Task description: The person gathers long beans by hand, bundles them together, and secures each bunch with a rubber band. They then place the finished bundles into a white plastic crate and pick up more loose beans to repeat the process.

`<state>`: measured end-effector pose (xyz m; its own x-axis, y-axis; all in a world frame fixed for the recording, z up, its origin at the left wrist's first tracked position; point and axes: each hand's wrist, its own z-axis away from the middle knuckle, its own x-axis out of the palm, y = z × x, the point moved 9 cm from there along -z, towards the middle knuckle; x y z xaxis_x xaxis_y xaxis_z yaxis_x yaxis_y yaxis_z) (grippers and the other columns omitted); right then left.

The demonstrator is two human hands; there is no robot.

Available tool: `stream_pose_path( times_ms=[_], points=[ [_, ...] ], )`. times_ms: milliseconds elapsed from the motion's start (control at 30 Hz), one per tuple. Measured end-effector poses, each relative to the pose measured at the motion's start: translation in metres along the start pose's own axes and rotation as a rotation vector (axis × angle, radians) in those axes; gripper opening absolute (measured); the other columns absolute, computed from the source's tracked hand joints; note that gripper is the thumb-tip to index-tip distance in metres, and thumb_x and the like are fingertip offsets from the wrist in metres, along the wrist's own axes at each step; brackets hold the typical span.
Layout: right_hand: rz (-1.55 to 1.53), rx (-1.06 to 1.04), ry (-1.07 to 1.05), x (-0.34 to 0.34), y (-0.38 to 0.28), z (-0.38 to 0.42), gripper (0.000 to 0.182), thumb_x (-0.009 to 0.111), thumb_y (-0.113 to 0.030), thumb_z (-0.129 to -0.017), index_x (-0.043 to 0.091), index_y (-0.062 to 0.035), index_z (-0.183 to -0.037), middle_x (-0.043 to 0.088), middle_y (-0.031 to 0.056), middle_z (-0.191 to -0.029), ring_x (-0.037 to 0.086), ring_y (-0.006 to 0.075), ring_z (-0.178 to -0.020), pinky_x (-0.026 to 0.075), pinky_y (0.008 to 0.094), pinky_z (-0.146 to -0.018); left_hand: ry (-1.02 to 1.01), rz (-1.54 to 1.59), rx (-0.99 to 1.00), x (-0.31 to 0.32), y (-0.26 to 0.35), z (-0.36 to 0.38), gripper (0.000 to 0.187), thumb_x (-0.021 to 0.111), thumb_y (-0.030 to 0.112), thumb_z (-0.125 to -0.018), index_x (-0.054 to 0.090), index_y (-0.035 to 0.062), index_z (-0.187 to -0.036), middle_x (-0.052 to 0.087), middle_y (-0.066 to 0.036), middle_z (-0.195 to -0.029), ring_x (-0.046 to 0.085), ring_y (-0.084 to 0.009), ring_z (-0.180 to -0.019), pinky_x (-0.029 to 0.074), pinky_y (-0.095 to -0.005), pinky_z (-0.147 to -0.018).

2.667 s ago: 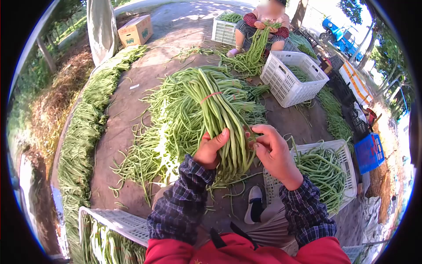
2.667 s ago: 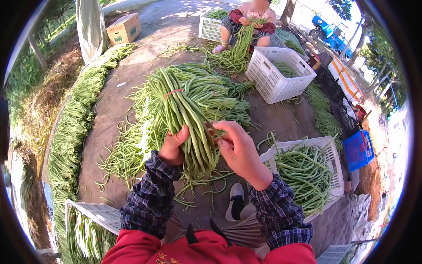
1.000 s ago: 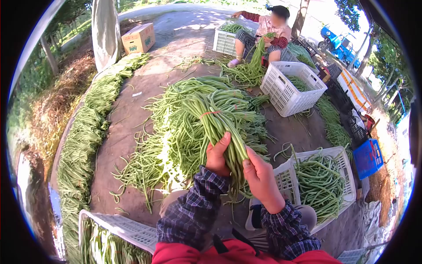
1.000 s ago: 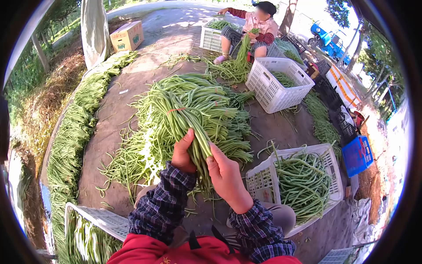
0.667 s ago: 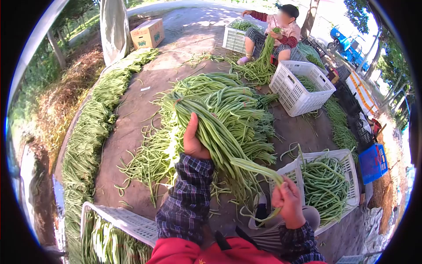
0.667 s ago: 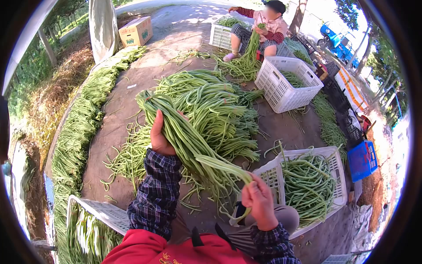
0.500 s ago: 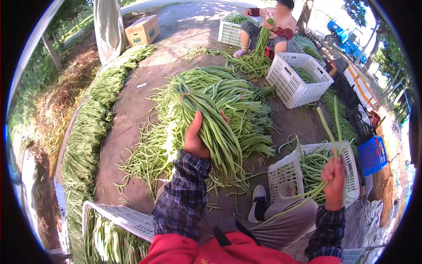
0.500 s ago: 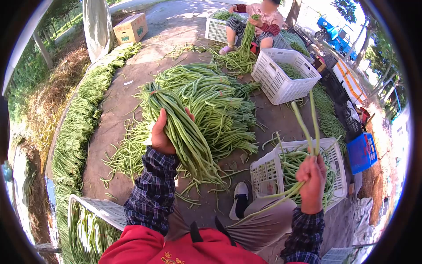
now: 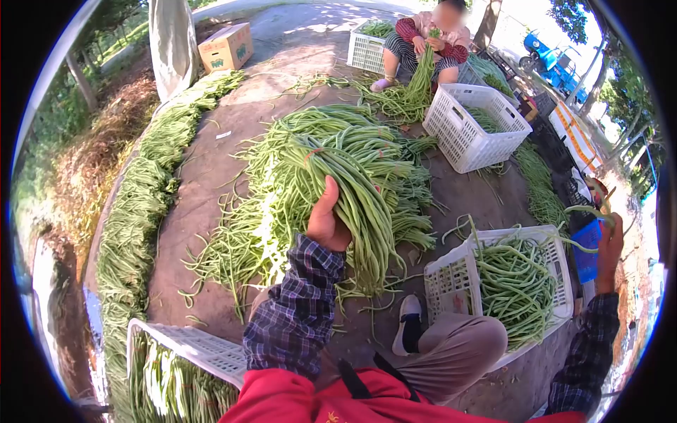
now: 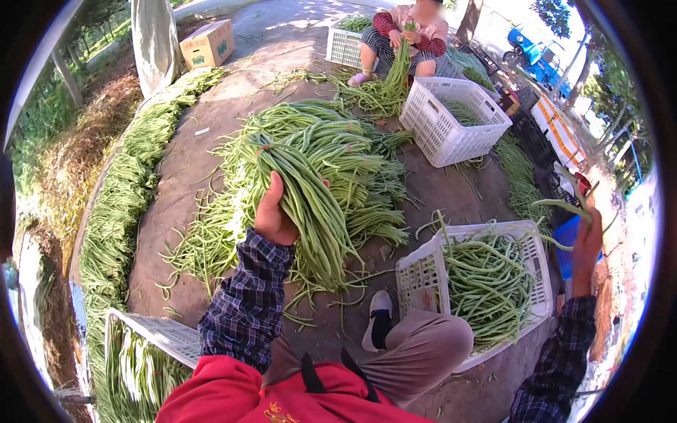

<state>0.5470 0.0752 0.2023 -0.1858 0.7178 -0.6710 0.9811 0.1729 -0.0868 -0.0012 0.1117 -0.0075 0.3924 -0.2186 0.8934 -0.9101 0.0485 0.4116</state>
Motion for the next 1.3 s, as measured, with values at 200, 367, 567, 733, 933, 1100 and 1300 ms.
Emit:
stream_pose_path(
  times_ms=[200,367,567,733,933,1100,1300],
  points=[
    [0.052,-0.189,-0.833,0.15,-0.081,0.176,0.037,0.067,-0.009,-0.063,0.057,-0.0037,-0.099,0.056,0.0158,-0.098,0.053,0.0328,-0.09,0.043,0.041,-0.076,0.036,0.034,-0.016,0.0,-0.001,0.005,0.061,0.039,0.052,-0.085,0.037,0.0037,-0.122,0.05,-0.016,-0.114,0.047,-0.032,-0.109,0.038,-0.0474,-0.093],
    [-0.68,0.035,-0.744,0.161,-0.252,0.106,0.02,0.057,-0.003,-0.076,0.058,0.0012,-0.095,0.057,0.0103,-0.079,0.058,0.0213,-0.074,0.046,0.0283,-0.067,-0.024,0.034,-0.037,0.004,-0.01,0.002,0.055,0.042,0.045,-0.087,0.036,0.0032,-0.123,0.05,-0.015,-0.114,0.049,-0.0278,-0.106,0.041,-0.0427,-0.091],
    [-1.039,-0.182,-0.485,0.158,-0.394,0.056,0.026,0.062,-0.007,-0.076,0.055,0.0007,-0.1,0.056,0.01,-0.078,0.056,0.0176,-0.066,0.046,0.0275,-0.06,0.034,-0.267,0.004,0.001,-0.02,0.002,0.069,0.047,0.056,-0.079,0.038,0.003,-0.122,0.052,-0.014,-0.112,0.05,-0.0257,-0.106,0.041,-0.0408,-0.09],
    [-0.975,-0.183,-0.412,0.188,-0.405,0.066,0.026,0.063,-0.007,-0.074,0.055,-0.0013,-0.097,0.056,0.0114,-0.075,0.056,0.0229,-0.062,0.045,0.0305,-0.054,0.007,-0.147,-0.034,-0.016,-0.034,-0.004,0.045,0.049,0.039,-0.086,0.044,0.0058,-0.116,0.055,-0.01,-0.107,0.054,-0.0218,-0.098,0.043,-0.0372,-0.086],
    [-1.029,-0.301,-0.441,0.186,-0.431,0.072,0.023,0.062,-0.006,-0.074,0.056,-0.0034,-0.096,0.055,0.011,-0.073,0.057,0.0261,-0.063,0.045,0.0325,-0.054,0.061,-0.264,-0.057,-0.035,-0.035,-0.006,0.077,0.053,0.059,-0.073,0.036,0.0041,-0.124,0.049,-0.015,-0.117,0.048,-0.0272,-0.109,0.039,-0.0412,-0.094],
    [-1.205,-0.23,-0.456,0.207,-0.416,0.067,0.026,0.063,-0.003,-0.074,0.055,-0.0032,-0.099,0.053,0.0084,-0.073,0.053,0.0213,-0.058,0.043,0.0277,-0.052,0.128,-0.211,-0.029,-0.026,-0.028,-0.002,0.038,0.06,0.016,-0.078,0.047,0.0042,-0.112,0.057,-0.009,-0.1,0.057,-0.0203,-0.089,0.047,-0.0348,-0.079],
    [-1.131,-0.101,-0.445,0.217,-0.407,0.059,0.036,0.067,-0.001,-0.068,0.053,-0.0021,-0.101,0.05,0.0066,-0.07,0.05,0.0162,-0.054,0.042,0.026,-0.05,0.168,-0.224,-0.103,-0.038,-0.03,-0.003,0.034,0.059,0.005,-0.073,0.052,0.0025,-0.107,0.059,-0.008,-0.095,0.057,-0.0191,-0.085,0.048,-0.0339,-0.076]
  ],
)
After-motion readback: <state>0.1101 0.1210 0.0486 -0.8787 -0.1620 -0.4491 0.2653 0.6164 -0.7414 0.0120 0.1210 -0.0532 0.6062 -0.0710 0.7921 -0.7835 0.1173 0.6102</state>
